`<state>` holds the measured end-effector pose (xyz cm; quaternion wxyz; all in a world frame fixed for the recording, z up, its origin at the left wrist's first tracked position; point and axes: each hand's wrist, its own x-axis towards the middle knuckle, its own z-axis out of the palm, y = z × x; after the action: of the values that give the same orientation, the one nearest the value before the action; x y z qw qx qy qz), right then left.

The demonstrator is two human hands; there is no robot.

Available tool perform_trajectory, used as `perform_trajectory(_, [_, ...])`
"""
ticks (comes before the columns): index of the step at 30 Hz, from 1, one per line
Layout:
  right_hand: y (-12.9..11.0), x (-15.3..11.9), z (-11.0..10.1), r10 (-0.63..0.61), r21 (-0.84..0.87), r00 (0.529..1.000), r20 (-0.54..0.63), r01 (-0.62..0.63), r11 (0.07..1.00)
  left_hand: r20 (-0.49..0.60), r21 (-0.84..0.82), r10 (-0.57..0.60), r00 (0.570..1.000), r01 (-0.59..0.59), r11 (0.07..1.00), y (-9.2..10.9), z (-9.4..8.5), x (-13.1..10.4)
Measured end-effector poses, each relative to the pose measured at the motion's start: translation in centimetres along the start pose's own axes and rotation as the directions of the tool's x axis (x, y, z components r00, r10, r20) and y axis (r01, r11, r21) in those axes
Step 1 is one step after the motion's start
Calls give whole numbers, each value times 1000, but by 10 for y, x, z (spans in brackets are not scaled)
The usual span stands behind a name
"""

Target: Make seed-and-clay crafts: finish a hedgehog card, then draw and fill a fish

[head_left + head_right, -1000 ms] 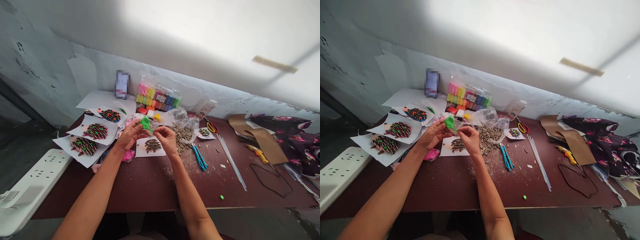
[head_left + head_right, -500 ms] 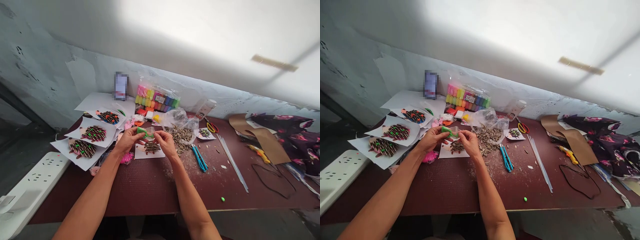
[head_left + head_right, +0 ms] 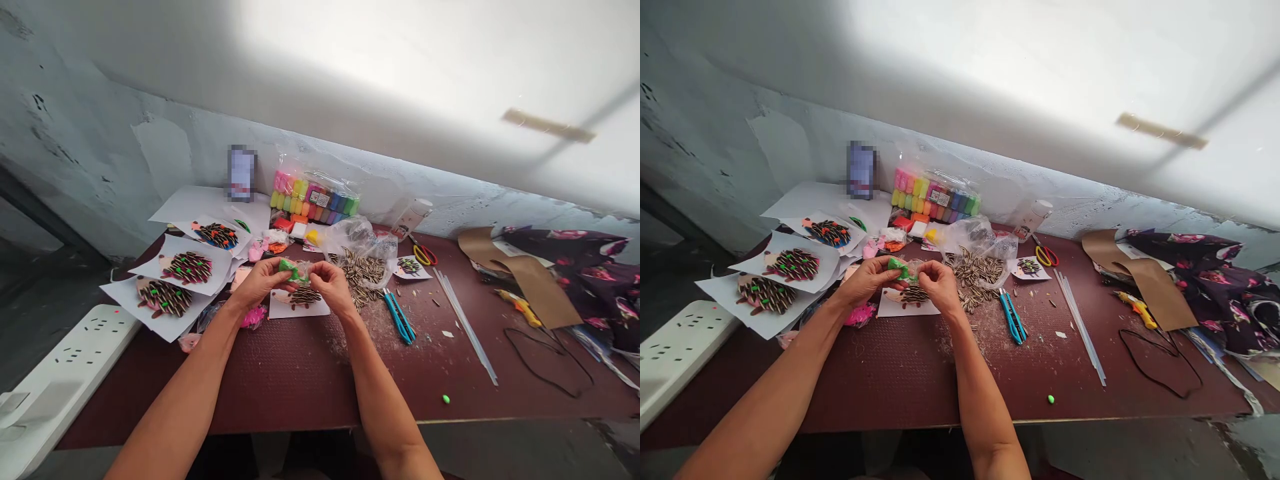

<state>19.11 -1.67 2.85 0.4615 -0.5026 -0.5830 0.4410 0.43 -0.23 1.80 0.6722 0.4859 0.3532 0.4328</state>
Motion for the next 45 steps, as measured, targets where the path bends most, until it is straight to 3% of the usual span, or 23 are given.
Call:
perform_trajectory(7, [3, -2, 0, -19, -119, 999, 34, 23, 993, -15, 16, 14, 1000, -14, 1000, 0, 1, 0])
perform_trajectory(12, [1, -3, -1, -29, -74, 996, 82, 36, 997, -16, 55, -4, 1000, 5, 998, 5, 3, -2])
perform_trajectory(18, [2, -1, 0, -21, -82, 997, -72, 15, 997, -16, 52, 13, 1000, -12, 999, 7, 2, -4])
perform_trajectory(26, [3, -4, 1, -81, -140, 993, -81, 69, 988, -118, -74, -6, 993, -3, 997, 2, -1, 0])
perform_trajectory(32, [1, -8, 2, -159, -365, 987, -17, 142, 920, -96, -80, -22, 995, 14, 997, 2, -4, 0])
perform_trajectory(45, [-1, -12, 4, -274, -629, 958, 81, 262, 732, -82, -55, -26, 996, 22, 998, 2, 2, -1])
